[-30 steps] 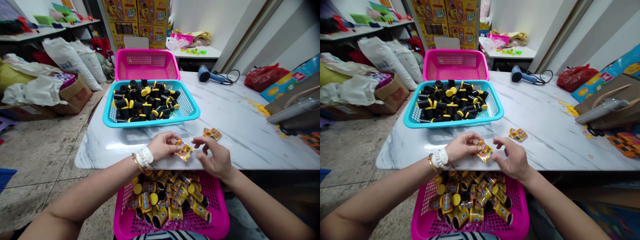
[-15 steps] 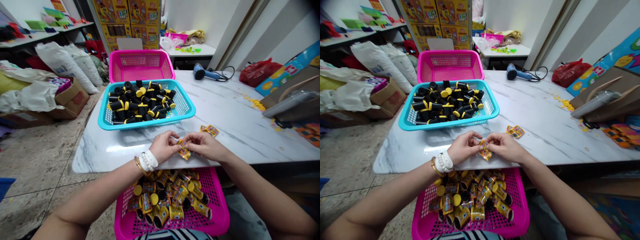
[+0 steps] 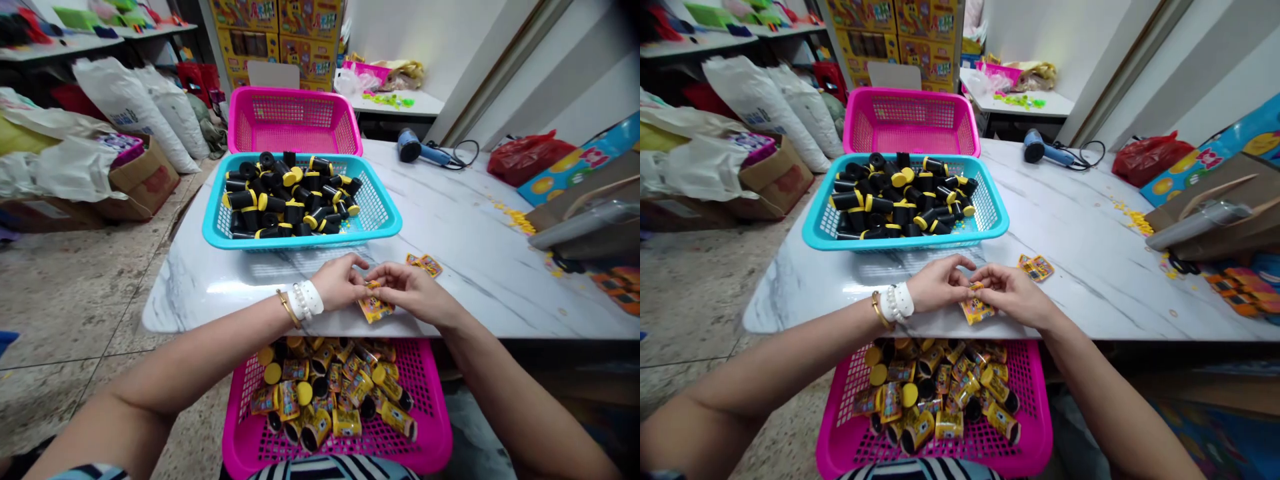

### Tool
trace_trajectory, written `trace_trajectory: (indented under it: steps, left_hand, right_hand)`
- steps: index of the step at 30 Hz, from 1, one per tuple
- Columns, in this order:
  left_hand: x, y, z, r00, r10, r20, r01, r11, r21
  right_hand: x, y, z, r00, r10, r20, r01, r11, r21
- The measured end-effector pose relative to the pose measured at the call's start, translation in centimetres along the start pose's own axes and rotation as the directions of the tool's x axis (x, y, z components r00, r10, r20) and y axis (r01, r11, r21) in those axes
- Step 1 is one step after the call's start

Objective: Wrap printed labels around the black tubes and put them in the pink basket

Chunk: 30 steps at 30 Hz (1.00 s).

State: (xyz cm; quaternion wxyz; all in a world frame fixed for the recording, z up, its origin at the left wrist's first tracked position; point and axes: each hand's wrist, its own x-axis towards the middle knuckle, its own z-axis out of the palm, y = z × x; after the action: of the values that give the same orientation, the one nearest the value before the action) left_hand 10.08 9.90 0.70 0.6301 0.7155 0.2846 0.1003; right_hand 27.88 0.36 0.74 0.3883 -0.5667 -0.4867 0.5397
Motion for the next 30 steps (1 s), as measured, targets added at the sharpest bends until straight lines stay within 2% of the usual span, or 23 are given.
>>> trace_trajectory:
  steps: [4, 6, 9, 12, 14, 17, 19, 23, 26, 28, 30]
  left_hand:
    - [1.2, 0.0, -0.2, 0.996, -0.074, -0.042, 0.074, 0.997, -0.006]
    - [1.4, 0.0, -0.2, 0.994, -0.08, -0.08, 0.079, 0.997, -0.02]
    - [1.4, -0.2, 0.0, 0.995, -0.076, -0.059, 0.069, 0.992, -0.109]
    - [1.4, -0.6, 0.2, 0.999, -0.039, 0.002, 0.038, 0.984, -0.175]
    - [1.3, -0.9, 0.2, 1.0, -0.009, 0.003, 0.009, 0.987, -0.163]
    - [1.2, -1.1, -0.3, 1.0, 0.014, -0.002, -0.015, 0.995, -0.1]
    - [1.0, -1.0, -0.8, 0.999, 0.022, 0.04, -0.02, 0.999, -0.03]
    - [0.8, -0.7, -1.8, 0.99, 0.078, 0.116, -0.087, 0.993, 0.077]
    - [1.0, -0.7, -2.0, 0.994, 0.096, 0.051, -0.099, 0.992, 0.08]
    - [1.3, -0.8, -2.0, 0.997, 0.076, -0.005, -0.075, 0.996, 0.056]
    - [1.5, -0.8, -2.0, 0.999, 0.051, -0.014, -0.051, 0.999, 0.019]
  right_hand:
    - [1.1, -0.4, -0.7, 0.995, 0.058, -0.081, -0.057, 0.998, 0.019]
    - [1.3, -0.3, -0.9, 0.978, 0.054, -0.201, -0.047, 0.998, 0.043]
    - [1.0, 0.4, -0.5, 0.895, 0.021, -0.445, 0.037, 0.992, 0.122]
    - [0.2, 1.3, 0.4, 0.821, 0.019, -0.57, 0.104, 0.978, 0.183]
    - [-0.4, 1.7, 1.0, 0.82, 0.018, -0.572, 0.095, 0.981, 0.168]
    - [-0.9, 1.6, 1.4, 0.872, 0.028, -0.489, 0.023, 0.995, 0.098]
    - [-0.9, 1.2, 1.4, 0.906, 0.023, -0.422, -0.003, 0.999, 0.048]
    - [-0.8, 0.5, 1.6, 0.942, -0.069, -0.328, 0.055, 0.997, -0.049]
    - [-0.7, 0.5, 2.2, 0.925, -0.099, -0.366, 0.075, 0.994, -0.079]
    - [-0.7, 0.7, 2.7, 0.896, -0.065, -0.44, 0.056, 0.998, -0.034]
    - [-0.5, 1.1, 3.2, 0.868, -0.041, -0.494, 0.053, 0.999, 0.011]
